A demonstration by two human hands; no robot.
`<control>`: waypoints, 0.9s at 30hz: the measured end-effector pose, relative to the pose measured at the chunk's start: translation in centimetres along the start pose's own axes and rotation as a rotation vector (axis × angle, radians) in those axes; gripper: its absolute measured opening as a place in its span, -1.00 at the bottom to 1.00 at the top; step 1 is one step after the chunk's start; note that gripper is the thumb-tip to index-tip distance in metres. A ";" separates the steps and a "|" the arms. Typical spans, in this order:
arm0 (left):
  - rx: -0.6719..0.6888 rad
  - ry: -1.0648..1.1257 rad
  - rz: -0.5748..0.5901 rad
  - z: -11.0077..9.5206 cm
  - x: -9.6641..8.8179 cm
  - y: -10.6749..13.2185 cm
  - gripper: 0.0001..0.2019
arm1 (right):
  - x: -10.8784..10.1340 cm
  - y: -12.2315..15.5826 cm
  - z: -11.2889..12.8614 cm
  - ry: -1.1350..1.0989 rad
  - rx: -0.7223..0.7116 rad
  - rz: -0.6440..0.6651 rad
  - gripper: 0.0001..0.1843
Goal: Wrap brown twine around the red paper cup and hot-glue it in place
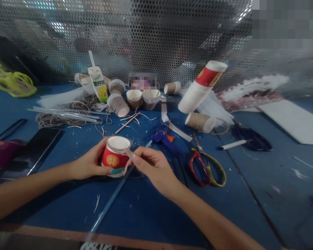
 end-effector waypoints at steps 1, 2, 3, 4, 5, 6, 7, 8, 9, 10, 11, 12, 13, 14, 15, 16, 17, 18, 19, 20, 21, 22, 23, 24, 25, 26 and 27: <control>-0.003 -0.002 0.001 0.0 0.0 0.0 -0.38 | -0.2 0.0 -0.1 0.008 0.004 -0.023 -0.63; -0.005 0.007 0.008 0.0 0.0 0.0 -0.37 | -0.3 0.0 -0.3 0.006 0.016 -0.039 -0.63; -0.003 0.022 0.015 0.0 0.1 0.0 -0.37 | -0.4 0.0 -0.6 -0.004 0.032 -0.054 -0.64; 0.003 0.038 0.021 0.0 0.2 0.0 -0.36 | -0.4 0.0 -0.8 -0.018 0.049 -0.066 -0.65; 0.007 0.048 0.024 -0.1 0.2 0.0 -0.36 | -0.5 0.0 -1.0 -0.030 0.061 -0.079 -0.65; 0.011 0.051 0.024 -0.1 0.2 0.0 -0.36 | -0.5 0.0 -1.0 -0.035 0.069 -0.088 -0.66; 0.011 0.048 0.023 0.0 0.2 0.0 -0.36 | -0.6 0.0 -1.1 -0.032 0.071 -0.094 -0.66; 0.009 0.044 0.021 0.0 0.2 0.0 -0.36 | -0.6 -0.1 -1.0 -0.024 0.069 -0.095 -0.65; 0.006 0.043 0.022 0.1 0.1 -0.1 -0.36 | -0.5 -0.1 -1.0 -0.012 0.066 -0.093 -0.64; 0.004 0.048 0.024 0.1 0.1 -0.1 -0.35 | -0.5 -0.1 -0.9 0.001 0.062 -0.091 -0.62; 0.006 0.058 0.029 0.2 0.2 -0.1 -0.35 | -0.5 -0.2 -0.9 0.014 0.061 -0.092 -0.61; 0.013 0.071 0.035 0.2 0.2 -0.1 -0.35 | -0.5 -0.2 -0.9 0.027 0.063 -0.093 -0.59; 0.021 0.084 0.043 0.2 0.3 -0.1 -0.34 | -0.5 -0.2 -0.9 0.040 0.064 -0.098 -0.58; 0.029 0.096 0.053 0.2 0.3 -0.1 -0.33 | -0.6 -0.2 -0.8 0.052 0.065 -0.103 -0.58; 0.034 0.108 0.063 0.2 0.4 0.0 -0.33 | -0.6 -0.2 -0.8 0.064 0.066 -0.106 -0.57; 0.034 0.117 0.074 0.2 0.5 0.0 -0.33 | -0.6 -0.2 -0.8 0.074 0.068 -0.106 -0.57; 0.033 0.127 0.083 0.2 0.6 0.0 -0.33 | -0.6 -0.2 -0.7 0.082 0.070 -0.107 -0.57; 0.034 0.137 0.092 0.2 0.7 0.1 -0.33 | -0.5 -0.2 -0.6 0.089 0.072 -0.106 -0.57; 0.037 0.143 0.101 0.1 0.8 0.1 -0.33 | -0.5 -0.2 -0.6 0.097 0.075 -0.106 -0.57; 0.041 0.143 0.107 0.1 0.8 0.1 -0.33 | -0.5 -0.1 -0.6 0.106 0.078 -0.107 -0.56; 0.043 0.137 0.112 0.0 0.9 0.1 -0.33 | -0.4 -0.1 -0.5 0.119 0.080 -0.107 -0.56; 0.042 0.129 0.114 0.0 0.9 0.1 -0.33 | -0.4 -0.1 -0.5 0.136 0.080 -0.104 -0.56; 0.038 0.121 0.115 -0.1 0.9 0.1 -0.33 | -0.3 -0.1 -0.5 0.163 0.079 -0.102 -0.56; 0.030 0.114 0.116 0.0 0.9 0.1 -0.33 | -0.3 -0.1 -0.5 0.206 0.075 -0.110 -0.56; 0.024 0.112 0.113 0.0 0.9 0.1 -0.33 | -0.5 0.0 -0.5 0.267 0.067 -0.135 -0.59; 0.022 0.116 0.109 0.0 0.8 0.1 -0.33 | -0.9 0.1 -0.3 0.345 0.049 -0.188 -0.63; 0.019 0.122 0.106 0.0 0.8 0.1 -0.33 | -1.5 0.4 0.0 0.432 0.019 -0.269 -0.68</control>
Point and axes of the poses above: each hand's wrist, its own y-axis away from the middle knuckle, its own x-axis out of the palm, z = x × y, the point moved 8 cm from there along -y, towards the middle knuckle, and after that the axes turned 12 degrees about z, right-handed, at the moved point
